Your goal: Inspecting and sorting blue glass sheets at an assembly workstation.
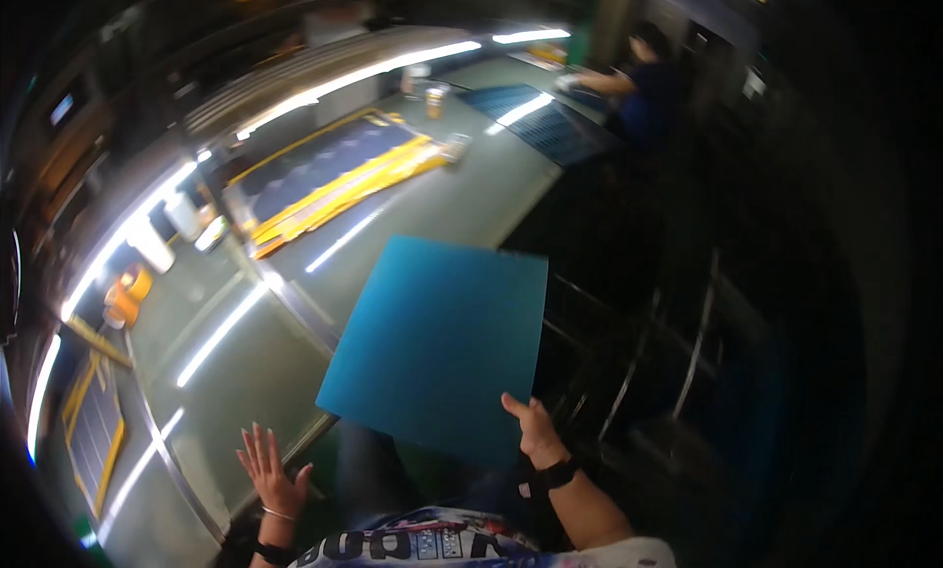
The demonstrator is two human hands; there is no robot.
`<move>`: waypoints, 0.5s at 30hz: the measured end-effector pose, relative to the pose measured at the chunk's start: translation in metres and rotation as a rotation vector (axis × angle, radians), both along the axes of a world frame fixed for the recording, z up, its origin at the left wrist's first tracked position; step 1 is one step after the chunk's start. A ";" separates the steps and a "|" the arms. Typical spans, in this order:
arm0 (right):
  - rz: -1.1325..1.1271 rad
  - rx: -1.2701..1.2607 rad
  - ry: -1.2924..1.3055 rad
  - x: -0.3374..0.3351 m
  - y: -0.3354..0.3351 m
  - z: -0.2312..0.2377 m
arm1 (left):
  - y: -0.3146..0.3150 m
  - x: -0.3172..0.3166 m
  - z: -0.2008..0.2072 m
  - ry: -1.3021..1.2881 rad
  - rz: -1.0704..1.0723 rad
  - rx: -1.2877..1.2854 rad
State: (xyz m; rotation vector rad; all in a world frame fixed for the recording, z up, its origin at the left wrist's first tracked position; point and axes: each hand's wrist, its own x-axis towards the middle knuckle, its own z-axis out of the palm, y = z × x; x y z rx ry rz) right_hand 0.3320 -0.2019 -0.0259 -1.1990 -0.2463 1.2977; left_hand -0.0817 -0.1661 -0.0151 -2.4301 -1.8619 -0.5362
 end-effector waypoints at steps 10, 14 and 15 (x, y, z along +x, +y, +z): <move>-1.218 0.222 -0.859 0.026 -0.222 0.197 | -0.002 0.071 -0.077 -0.519 -0.592 -0.495; -1.735 0.145 -1.193 0.012 -0.362 0.239 | 0.026 0.059 -0.125 -0.875 -0.198 -0.928; -1.798 0.073 -1.236 0.008 -0.398 0.235 | 0.029 0.061 -0.115 -0.951 -0.093 -0.985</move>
